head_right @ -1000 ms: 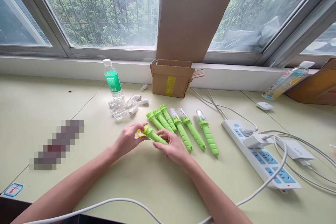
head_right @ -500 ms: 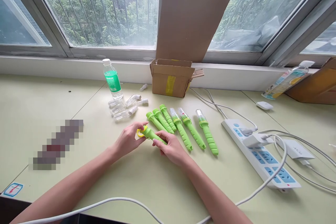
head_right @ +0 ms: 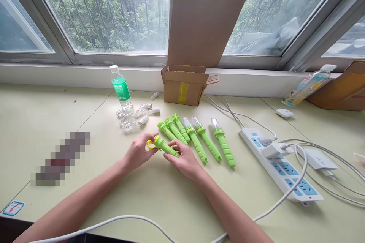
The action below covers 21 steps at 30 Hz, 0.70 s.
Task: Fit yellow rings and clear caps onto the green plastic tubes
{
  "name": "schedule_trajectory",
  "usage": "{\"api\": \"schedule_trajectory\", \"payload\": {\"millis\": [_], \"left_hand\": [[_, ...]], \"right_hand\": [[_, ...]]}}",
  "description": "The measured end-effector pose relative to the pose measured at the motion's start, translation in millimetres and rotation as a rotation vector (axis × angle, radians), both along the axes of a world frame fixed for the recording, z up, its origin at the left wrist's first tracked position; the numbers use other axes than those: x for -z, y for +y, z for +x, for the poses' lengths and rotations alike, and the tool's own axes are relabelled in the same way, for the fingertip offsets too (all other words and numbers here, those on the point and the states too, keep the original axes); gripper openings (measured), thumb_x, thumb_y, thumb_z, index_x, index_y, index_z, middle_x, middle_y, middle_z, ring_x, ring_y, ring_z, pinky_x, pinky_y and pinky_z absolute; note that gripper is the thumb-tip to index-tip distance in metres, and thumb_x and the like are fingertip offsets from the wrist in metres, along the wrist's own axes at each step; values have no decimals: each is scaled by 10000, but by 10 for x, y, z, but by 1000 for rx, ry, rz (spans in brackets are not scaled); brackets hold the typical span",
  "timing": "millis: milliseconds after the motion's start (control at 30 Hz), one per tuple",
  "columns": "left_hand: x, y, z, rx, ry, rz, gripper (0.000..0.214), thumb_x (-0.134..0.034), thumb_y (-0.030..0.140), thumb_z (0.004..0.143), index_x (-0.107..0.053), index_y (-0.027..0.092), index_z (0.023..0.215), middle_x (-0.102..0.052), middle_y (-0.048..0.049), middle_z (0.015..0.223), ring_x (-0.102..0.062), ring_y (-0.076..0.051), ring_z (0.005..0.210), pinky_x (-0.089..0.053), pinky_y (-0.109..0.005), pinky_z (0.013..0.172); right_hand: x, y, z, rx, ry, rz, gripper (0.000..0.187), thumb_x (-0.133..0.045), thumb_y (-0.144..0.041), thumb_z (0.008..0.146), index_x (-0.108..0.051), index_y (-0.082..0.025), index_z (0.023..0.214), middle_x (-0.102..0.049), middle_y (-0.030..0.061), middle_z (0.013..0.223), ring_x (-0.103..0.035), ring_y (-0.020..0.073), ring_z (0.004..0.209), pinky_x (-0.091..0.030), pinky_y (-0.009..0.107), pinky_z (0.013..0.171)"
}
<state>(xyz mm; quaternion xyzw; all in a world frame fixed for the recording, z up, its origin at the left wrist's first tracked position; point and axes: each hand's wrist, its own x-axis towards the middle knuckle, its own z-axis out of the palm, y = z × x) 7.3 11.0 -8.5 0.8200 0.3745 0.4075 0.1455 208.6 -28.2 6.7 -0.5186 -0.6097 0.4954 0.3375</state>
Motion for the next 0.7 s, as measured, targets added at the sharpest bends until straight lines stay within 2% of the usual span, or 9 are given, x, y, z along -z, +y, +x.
{"api": "schedule_trajectory", "payload": {"millis": [200,400,500,600,700], "left_hand": [[-6,28,-6,-2,-4,10,268,-693,277,778,-459,216,895,-680,-118,1130,-667,-255,1045,-586,-364,752],[-9,7,-7,-24,18,0,232,-674,203,788,-474,209,904,-693,-116,1091,-682,-250,1004,-588,-370,740],[-1,3,-15,-24,12,15,220,-677,213,789,-481,210,891,-698,-111,1075,-684,-249,1000,-592,-362,724],[12,14,-22,-24,6,19,225,-689,241,783,-488,208,881,-696,-109,1086,-688,-246,988,-595,-363,736],[20,26,-23,-26,5,19,220,-692,243,781,-493,210,868,-701,-97,1076,-687,-245,995,-597,-360,739]], "right_hand": [[13,7,3,9,36,-9,284,-650,-488,788,-590,-261,947,-644,19,807,-505,115,460,-456,285,423],[15,8,5,4,13,19,296,-639,-485,798,-618,-249,976,-630,19,772,-520,130,490,-448,282,443],[-17,-8,2,3,-91,118,296,-602,-481,828,-645,-238,993,-645,24,776,-554,157,565,-470,300,524],[-54,-28,-12,13,-189,251,318,-561,-475,857,-669,-224,1020,-690,56,896,-613,223,756,-490,336,666],[-66,-36,-26,1,-213,288,331,-525,-471,880,-658,-218,1047,-696,60,930,-614,237,808,-483,338,707]]}}
